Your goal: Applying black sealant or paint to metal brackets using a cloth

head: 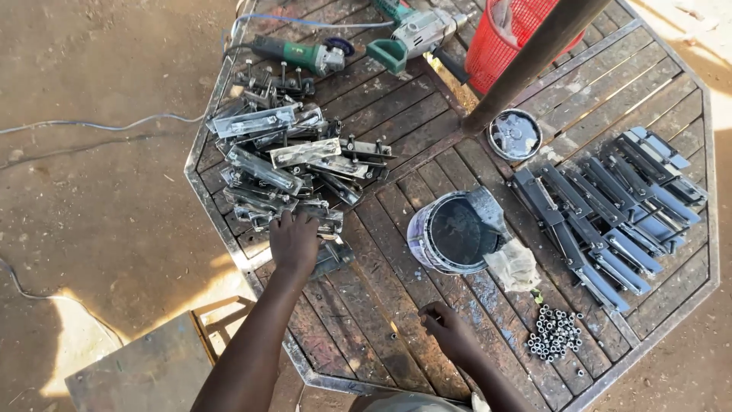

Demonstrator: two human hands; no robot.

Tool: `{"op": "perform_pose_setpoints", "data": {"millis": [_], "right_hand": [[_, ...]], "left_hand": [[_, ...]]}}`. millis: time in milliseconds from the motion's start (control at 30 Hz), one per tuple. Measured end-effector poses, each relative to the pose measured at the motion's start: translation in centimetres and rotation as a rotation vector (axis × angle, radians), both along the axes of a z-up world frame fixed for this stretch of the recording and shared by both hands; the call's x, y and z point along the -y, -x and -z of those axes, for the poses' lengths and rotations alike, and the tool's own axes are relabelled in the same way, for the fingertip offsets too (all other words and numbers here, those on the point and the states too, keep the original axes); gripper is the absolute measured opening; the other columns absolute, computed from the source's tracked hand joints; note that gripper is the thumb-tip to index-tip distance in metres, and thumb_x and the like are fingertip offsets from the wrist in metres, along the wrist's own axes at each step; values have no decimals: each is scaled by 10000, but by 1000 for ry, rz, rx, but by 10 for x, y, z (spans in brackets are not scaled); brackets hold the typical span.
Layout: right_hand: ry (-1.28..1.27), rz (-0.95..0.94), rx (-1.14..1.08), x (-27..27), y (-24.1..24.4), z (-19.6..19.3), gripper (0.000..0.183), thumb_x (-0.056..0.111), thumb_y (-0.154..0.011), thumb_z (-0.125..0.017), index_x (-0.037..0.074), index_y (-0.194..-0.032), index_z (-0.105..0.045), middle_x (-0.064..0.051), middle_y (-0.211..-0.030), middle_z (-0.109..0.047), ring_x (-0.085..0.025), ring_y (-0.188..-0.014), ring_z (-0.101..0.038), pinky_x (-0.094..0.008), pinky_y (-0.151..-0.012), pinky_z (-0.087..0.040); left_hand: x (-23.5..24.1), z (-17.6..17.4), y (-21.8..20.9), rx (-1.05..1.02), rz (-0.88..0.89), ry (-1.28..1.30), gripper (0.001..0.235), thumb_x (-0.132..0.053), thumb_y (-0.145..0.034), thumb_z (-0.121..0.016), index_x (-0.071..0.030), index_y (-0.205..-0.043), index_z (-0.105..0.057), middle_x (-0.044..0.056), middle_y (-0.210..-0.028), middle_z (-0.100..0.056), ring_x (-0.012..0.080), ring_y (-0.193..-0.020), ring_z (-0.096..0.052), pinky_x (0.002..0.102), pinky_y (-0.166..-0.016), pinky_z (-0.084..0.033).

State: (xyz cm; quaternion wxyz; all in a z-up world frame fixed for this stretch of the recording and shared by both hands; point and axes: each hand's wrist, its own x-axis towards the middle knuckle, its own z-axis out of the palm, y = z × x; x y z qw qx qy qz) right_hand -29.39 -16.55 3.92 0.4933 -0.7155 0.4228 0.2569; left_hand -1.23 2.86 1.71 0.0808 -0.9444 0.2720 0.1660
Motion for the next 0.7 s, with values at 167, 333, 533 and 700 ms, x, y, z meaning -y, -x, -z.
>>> {"op": "perform_pose_setpoints", "data": {"millis": [167,333,533,700], "right_hand": [[18,-65,-15,0,-19,-10,211,308,-979,-585,145,-1020,-712,-5,-825,-690,-138,-723,-599,-281,-659,-412],[-44,24,97,4,-33,10,197,283,-1004,-565,133,-1079,-669,-24,-874,-678,-162,-749,-607,-306,-691,-476],[-234,140,373,-2,-65,0,455,274,-1016,-631,-20,-1357,-565,-279,-1306,-610,-378,-1189,-620,-465,-890,-575],[-399,202,487,-19,-79,-37,562,384,-1046,-521,33,-1484,-505,-263,-1408,-578,-370,-1284,-572,-523,-970,-522]], "left_hand": [[-6,5,35,-17,83,402,272,-416,-925,-705,-153,-975,-659,58,-1151,-705,364,-1215,-558,536,-1127,-420],[-1,26,85,-317,-493,948,148,-229,-1016,-636,-83,-1039,-626,65,-944,-673,163,-783,-646,251,-646,-587],[21,-89,86,-820,-1341,1381,756,-543,-1091,-357,-45,-1636,-192,290,-1642,-238,437,-1521,-281,615,-1219,-298],[19,-85,85,-1058,-1493,1721,288,-265,-870,-441,-242,-607,-327,-86,-553,-164,84,-409,-152,220,-382,-123]]}}
